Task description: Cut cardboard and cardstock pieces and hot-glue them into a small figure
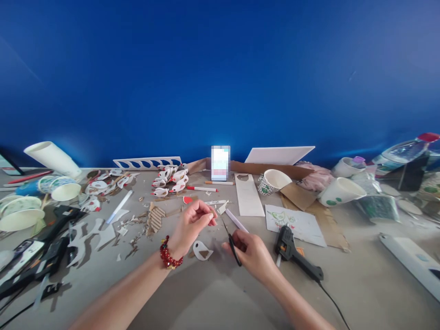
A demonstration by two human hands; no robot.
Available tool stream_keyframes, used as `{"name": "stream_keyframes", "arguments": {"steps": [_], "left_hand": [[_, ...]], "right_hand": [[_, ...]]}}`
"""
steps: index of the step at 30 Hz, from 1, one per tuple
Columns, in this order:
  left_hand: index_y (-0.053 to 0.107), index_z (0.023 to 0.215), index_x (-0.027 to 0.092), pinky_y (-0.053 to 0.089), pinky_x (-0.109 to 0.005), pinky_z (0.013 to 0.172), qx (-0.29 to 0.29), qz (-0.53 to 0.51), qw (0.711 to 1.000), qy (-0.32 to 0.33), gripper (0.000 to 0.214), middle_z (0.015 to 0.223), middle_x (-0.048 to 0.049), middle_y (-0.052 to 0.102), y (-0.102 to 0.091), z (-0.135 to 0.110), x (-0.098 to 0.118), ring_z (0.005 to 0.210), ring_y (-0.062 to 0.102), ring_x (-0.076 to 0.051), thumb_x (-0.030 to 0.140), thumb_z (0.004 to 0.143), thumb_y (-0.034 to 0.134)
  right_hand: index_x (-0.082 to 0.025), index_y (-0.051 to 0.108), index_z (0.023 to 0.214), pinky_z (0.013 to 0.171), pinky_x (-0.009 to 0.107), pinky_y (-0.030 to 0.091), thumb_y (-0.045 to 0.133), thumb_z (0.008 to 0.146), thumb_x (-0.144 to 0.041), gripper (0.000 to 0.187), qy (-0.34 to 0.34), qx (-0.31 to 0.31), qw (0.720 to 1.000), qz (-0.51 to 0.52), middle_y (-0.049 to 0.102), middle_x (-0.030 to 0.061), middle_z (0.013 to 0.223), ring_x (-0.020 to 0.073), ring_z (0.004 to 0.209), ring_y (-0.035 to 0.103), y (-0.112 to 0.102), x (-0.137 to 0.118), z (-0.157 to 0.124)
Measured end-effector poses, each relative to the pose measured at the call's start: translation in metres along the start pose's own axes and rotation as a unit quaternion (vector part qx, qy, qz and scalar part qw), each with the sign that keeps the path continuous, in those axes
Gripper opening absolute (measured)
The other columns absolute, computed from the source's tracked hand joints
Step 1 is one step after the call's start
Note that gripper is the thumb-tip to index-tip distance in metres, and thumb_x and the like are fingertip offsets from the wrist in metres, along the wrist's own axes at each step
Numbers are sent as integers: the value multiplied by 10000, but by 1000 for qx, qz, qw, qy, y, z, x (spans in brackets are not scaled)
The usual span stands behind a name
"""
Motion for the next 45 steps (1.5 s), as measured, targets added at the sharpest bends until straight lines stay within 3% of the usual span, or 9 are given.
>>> {"name": "stream_keyframes", "arguments": {"steps": [3, 9, 14, 22, 26, 31, 35, 39, 45], "left_hand": [[541, 834, 178, 483, -248, 707, 12, 40, 999, 31, 66, 850, -14, 625, -3, -1, 6, 709, 595, -110, 216, 843, 594], [549, 871, 185, 493, -254, 721, 1, 111, 992, 63, 37, 913, -27, 622, -2, -3, 8, 733, 608, -118, 221, 879, 556], [536, 849, 180, 505, -266, 732, -18, 177, 979, 94, 71, 1046, -59, 615, -4, 2, 0, 745, 618, -118, 219, 907, 521], [565, 914, 194, 475, -254, 731, -34, 309, 939, 147, 102, 843, -15, 631, 2, 0, 1, 751, 607, -135, 192, 943, 468], [592, 916, 191, 463, -260, 761, -36, 339, 923, 180, 115, 863, -24, 623, 4, -2, 5, 799, 591, -149, 144, 918, 487], [633, 900, 187, 464, -257, 787, -53, 329, 923, 192, 184, 891, -39, 626, 6, -2, 5, 845, 597, -155, 109, 917, 468], [647, 950, 194, 473, -257, 785, -83, 325, 924, 187, 206, 911, -41, 640, 11, -3, -1, 843, 604, -155, 105, 916, 465], [616, 1044, 205, 484, -266, 816, -121, 321, 927, 152, 200, 936, -33, 668, 18, -8, -9, 852, 618, -156, 114, 889, 528], [613, 998, 192, 503, -248, 781, -116, 243, 961, 67, 133, 909, -33, 684, 22, -9, -14, 836, 640, -156, 189, 867, 592]], "right_hand": [[-223, 430, 638, 496, 254, 249, 670, 750, -472, 363, 25, 14, 991, -132, 512, -26, 551, 140, 509, 419, -3, 0, -1], [-226, 534, 853, 495, 261, 221, 656, 775, -430, 250, 12, 8, 966, -257, 630, 6, 632, 191, 551, 558, 1, 1, -4], [-225, 547, 843, 504, 261, 207, 669, 783, -350, 185, -1, -8, 954, -300, 696, 20, 759, 196, 616, 622, 4, 1, -5], [-218, 561, 898, 499, 261, 181, 666, 775, -329, 196, -4, -12, 949, -314, 697, 21, 866, 191, 641, 626, 4, 4, -2], [-227, 582, 928, 507, 254, 197, 671, 753, -297, 209, -17, -26, 953, -301, 688, 13, 869, 187, 670, 620, 3, 3, -2], [-243, 609, 950, 521, 246, 240, 684, 723, -247, 239, -52, -38, 963, -261, 679, -6, 871, 178, 670, 606, -2, -2, -6], [-237, 614, 969, 546, 242, 319, 653, 787, -257, 187, -83, 1, 981, -175, 645, -18, 761, 156, 618, 573, -8, -6, -9], [-211, 622, 973, 587, 232, 393, 545, 905, -318, 148, -116, 80, 989, -51, 635, 7, 748, 151, 647, 573, -11, -5, -8], [-196, 616, 802, 519, 208, 394, 559, 899, -311, 161, -113, 89, 987, 66, 640, -2, 667, 125, 564, 544, -7, -3, -7]]}}
Point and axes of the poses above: each hand's wrist, its own z-axis towards the middle knuckle, its own y-axis out of the palm, x = y × z, the point moved 4 cm from there along z, towards the middle knuckle
